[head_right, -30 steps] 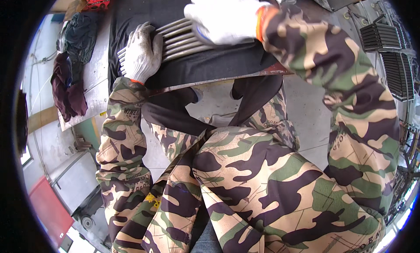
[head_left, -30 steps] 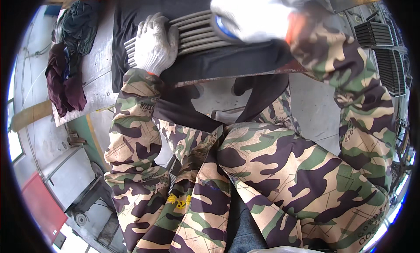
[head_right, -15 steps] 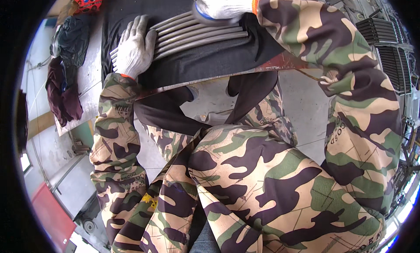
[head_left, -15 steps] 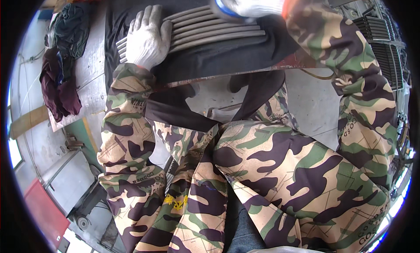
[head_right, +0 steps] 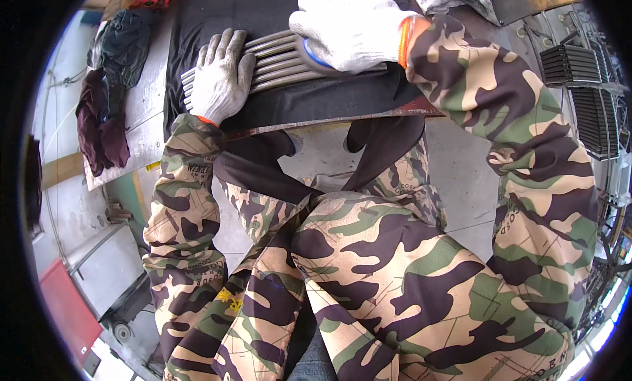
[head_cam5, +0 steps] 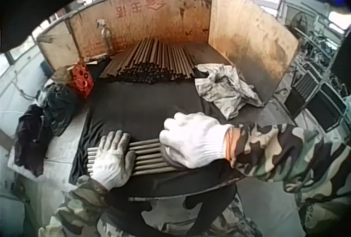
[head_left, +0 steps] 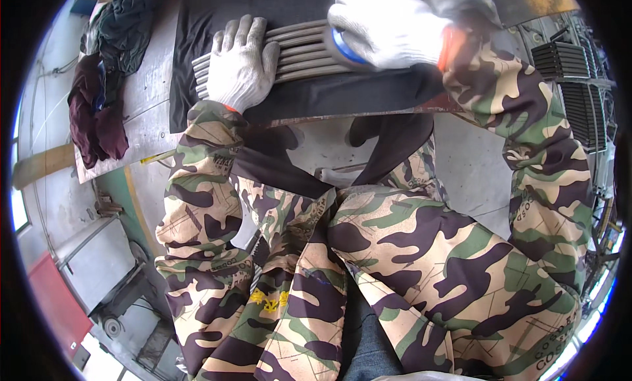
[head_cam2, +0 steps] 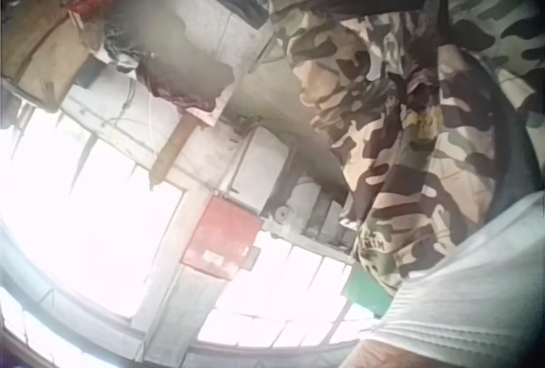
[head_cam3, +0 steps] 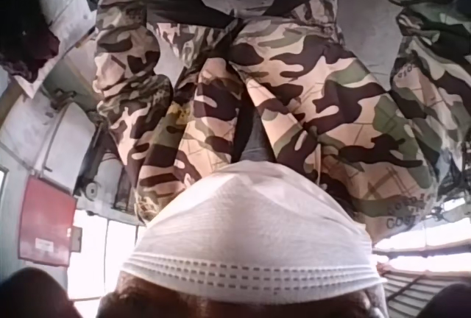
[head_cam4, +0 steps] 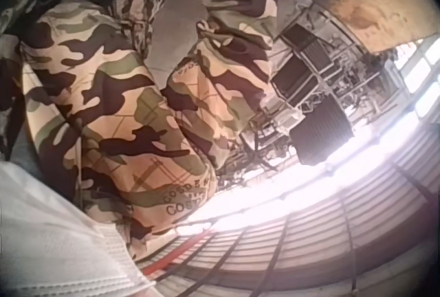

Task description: Sanding the surface of a metal component using a handheld power sander.

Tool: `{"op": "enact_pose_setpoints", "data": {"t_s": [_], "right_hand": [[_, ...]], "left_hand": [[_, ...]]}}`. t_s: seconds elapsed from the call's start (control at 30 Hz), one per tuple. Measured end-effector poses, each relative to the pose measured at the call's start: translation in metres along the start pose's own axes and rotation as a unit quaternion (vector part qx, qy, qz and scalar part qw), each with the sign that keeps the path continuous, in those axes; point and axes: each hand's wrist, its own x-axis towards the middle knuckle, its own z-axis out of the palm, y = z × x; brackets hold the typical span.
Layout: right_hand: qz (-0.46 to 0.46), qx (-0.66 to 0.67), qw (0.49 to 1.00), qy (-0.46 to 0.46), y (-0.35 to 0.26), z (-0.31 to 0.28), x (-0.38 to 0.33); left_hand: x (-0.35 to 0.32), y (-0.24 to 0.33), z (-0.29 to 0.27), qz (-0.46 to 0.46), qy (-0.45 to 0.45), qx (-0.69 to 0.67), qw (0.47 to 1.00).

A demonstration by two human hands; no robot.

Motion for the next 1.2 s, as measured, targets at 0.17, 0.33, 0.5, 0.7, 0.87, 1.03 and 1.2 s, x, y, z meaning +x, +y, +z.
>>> {"op": "enact_pose_setpoints", "data": {"t_s": [0.17, 0.33, 0.5, 0.7, 0.87, 1.03, 1.2], "right_hand": [[0.034, -0.046, 0.998, 0.029, 0.028, 0.021, 0.019], [0.0, -0.006, 1.0, -0.03, -0.005, 0.021, 0.016], [0.036, -0.033, 0.998, -0.04, 0.006, 0.027, 0.03], [-0.021, 0.013, 0.999, -0.028, -0.022, 0.023, 0.035], [0.051, -0.046, 0.996, -0.051, -0.001, 0.03, 0.06], [-0.013, -0.011, 1.0, -0.014, -0.035, 0.027, 0.045], [0.046, -0.014, 0.998, -0.032, -0.023, 0.031, 0.073]], "left_hand": [[0.003, -0.002, 0.009, 0.018, 0.037, 0.009, 0.999], [-0.003, 0.0, 0.002, -0.019, 0.003, -0.013, 1.0], [0.002, 0.004, 0.0, -0.017, 0.0, -0.037, 0.999], [-0.001, 0.009, -0.001, -0.041, 0.024, -0.041, 0.998], [0.001, -0.002, 0.001, -0.037, 0.05, -0.073, 0.995], [-0.013, -0.017, -0.012, -0.079, 0.037, 0.021, 0.996], [-0.01, -0.019, -0.001, -0.087, 0.048, 0.05, 0.994]]}}
